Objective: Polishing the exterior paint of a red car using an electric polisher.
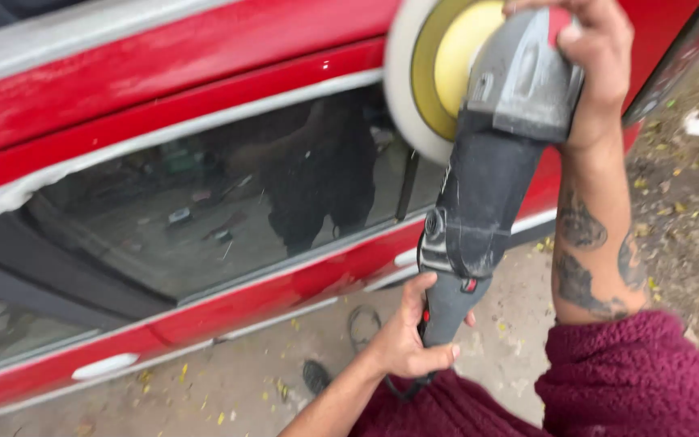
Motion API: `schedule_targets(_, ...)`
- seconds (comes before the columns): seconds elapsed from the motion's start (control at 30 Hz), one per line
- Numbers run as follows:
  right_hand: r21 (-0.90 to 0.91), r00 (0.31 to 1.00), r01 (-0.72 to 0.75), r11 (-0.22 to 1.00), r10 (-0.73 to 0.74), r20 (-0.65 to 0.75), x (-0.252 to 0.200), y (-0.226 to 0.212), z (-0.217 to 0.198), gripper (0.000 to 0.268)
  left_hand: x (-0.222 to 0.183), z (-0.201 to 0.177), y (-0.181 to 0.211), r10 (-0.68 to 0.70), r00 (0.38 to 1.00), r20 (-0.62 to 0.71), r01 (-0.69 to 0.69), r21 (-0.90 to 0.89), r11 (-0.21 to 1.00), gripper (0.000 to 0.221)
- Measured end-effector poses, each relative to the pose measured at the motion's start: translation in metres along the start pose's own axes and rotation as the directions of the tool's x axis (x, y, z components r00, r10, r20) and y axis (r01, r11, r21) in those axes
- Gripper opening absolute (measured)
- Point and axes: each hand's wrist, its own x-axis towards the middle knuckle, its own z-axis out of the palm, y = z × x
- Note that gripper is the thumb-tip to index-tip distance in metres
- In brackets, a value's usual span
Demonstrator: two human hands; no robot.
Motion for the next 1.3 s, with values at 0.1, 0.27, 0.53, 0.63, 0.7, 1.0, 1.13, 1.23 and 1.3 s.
schedule_targets(0.1,-0.091,0.998,0.053,0.994,-0.051,0.025,0.008,-0.021,-0.021,0.039,0.028,0.005,-0.013,-0.005,1.000,0.030,0.006,-0.037,0.999,0.103)
schedule_targets(0.27,-0.041,0.999,-0.007,0.999,0.005,-0.038,-0.017,-0.005,-0.039,0.044,0.014,0.016,-0.021,-0.175,0.982,0.075,0.182,-0.109,0.977,0.099)
schedule_targets(0.53,-0.088,0.993,0.006,0.996,0.005,0.121,-0.023,-0.002,0.039,0.048,-0.065,0.000,-0.010,-0.168,0.984,-0.063,0.168,0.004,0.986,0.099)
schedule_targets(0.63,-0.055,0.976,0.040,0.998,-0.027,0.218,-0.020,-0.001,0.090,0.042,-0.104,-0.009,0.001,-0.172,0.977,-0.126,0.169,-0.035,0.985,0.101)
schedule_targets(0.7,-0.053,0.967,0.054,0.997,-0.039,0.252,-0.018,-0.003,0.129,0.041,-0.124,-0.018,0.017,-0.115,0.981,-0.155,0.115,-0.013,0.993,0.104)
schedule_targets(1.0,-0.123,0.847,0.294,0.948,-0.199,0.493,-0.003,-0.010,0.287,0.041,-0.218,-0.056,0.052,-0.075,0.905,-0.418,0.031,-0.112,0.993,0.110)
schedule_targets(1.13,0.171,0.691,0.296,0.940,-0.335,0.641,0.018,-0.005,0.338,0.047,-0.232,-0.066,0.062,-0.044,0.864,-0.502,-0.064,-0.197,0.978,0.119)
schedule_targets(1.23,0.232,0.648,0.230,0.945,-0.327,0.688,0.027,0.002,0.358,0.052,-0.212,-0.060,0.085,-0.059,0.813,-0.579,-0.042,-0.158,0.987,0.120)
schedule_targets(1.3,0.250,0.641,0.258,0.933,-0.359,0.678,0.031,0.013,0.355,0.049,-0.195,-0.060,0.089,-0.040,0.802,-0.596,-0.090,-0.187,0.978,0.122)
